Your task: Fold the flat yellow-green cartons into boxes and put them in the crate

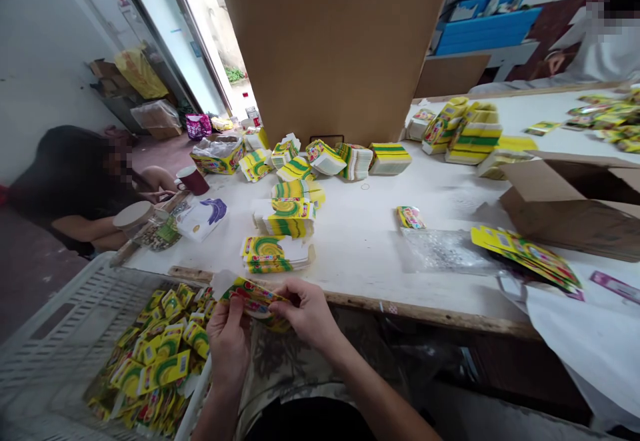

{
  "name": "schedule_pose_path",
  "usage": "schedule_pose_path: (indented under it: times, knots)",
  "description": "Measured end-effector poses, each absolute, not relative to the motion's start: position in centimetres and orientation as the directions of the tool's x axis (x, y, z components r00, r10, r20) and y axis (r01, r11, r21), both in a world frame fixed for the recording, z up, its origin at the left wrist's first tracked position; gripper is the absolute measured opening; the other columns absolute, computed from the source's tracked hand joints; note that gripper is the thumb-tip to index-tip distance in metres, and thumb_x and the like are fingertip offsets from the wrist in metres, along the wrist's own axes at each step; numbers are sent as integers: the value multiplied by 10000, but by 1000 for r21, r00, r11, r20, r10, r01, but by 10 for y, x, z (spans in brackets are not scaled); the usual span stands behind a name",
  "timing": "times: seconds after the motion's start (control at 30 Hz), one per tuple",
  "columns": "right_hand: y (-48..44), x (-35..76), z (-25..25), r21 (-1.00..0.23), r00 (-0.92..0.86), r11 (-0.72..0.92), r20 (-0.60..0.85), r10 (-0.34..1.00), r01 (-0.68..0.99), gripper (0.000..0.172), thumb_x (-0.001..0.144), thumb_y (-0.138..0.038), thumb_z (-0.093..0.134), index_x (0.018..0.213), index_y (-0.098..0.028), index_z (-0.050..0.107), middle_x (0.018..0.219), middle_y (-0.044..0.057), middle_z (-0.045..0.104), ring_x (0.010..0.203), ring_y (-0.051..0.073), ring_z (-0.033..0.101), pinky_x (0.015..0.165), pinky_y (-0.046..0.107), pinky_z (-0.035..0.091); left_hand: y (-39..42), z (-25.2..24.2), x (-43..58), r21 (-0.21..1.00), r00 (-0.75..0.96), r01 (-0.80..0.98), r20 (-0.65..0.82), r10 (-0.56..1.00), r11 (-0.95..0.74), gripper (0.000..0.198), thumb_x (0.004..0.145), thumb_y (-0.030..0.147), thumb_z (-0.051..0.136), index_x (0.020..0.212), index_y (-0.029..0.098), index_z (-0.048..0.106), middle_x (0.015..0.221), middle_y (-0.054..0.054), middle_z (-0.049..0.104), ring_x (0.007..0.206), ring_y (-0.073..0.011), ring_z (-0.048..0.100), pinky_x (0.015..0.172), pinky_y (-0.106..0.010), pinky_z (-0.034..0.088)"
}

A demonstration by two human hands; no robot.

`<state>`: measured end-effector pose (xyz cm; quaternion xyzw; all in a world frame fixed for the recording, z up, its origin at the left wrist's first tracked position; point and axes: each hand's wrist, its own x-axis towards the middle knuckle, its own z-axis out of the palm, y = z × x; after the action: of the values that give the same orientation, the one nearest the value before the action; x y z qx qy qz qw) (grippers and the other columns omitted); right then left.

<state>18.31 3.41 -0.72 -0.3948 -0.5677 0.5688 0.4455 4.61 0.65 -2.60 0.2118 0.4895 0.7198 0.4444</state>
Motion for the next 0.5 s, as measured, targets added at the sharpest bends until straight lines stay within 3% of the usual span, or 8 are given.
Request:
schedule_pose_path:
  times: [0.1,0.2,0.27,0.33,0.4,0.5]
  knots:
    - [40,205,-1,-968,-247,242,217,944,72,70,804,-177,634,824,-174,701,745,25,668,706,161,590,655,266,469,8,-21,28,914,-381,-400,-100,919,-66,395,740,492,695,974,174,679,943,-66,699,875,-207,636,831,-320,492]
    - [42,224,9,-754,-297,561,480,825,341,193,859,-134,573,926,-236,722,830,37,682,806,176,576,738,296,466,10,-6,5,951,-153,-298,35,988,-79,801,683,748,561,1262,195,534,1271,-135,575,1155,-313,533,969,-432,431]
    - [39,227,15,-562,-429,710,566,704,424,230,885,-138,542,944,-279,714,825,15,683,835,177,552,842,340,442,10,5,-1,996,15,-49,71,997,-70,997,554,752,668,1349,197,437,1371,-147,487,1253,-345,443,1044,-452,360]
    - [34,223,18,-465,-536,783,571,621,413,217,888,-174,557,988,-312,691,867,-7,684,916,181,548,1002,402,357,9,12,2,973,193,227,3,981,-48,1011,507,611,802,1350,205,422,1353,-130,504,1247,-342,449,1053,-442,351]
    - [29,216,18,-495,-491,759,578,651,423,305,862,-252,612,1160,-320,615,1094,20,646,1119,218,499,1113,462,223,8,12,14,915,273,399,-68,960,-49,825,611,474,799,1307,211,443,1266,-103,571,1165,-311,524,997,-423,410]
    - [26,207,12,-741,-154,533,520,840,407,671,830,-345,635,1423,-250,335,1440,116,379,1349,287,297,1131,506,194,4,2,33,848,148,526,-27,989,-55,644,731,406,699,1265,191,410,1157,-106,617,1058,-287,585,907,-419,466]
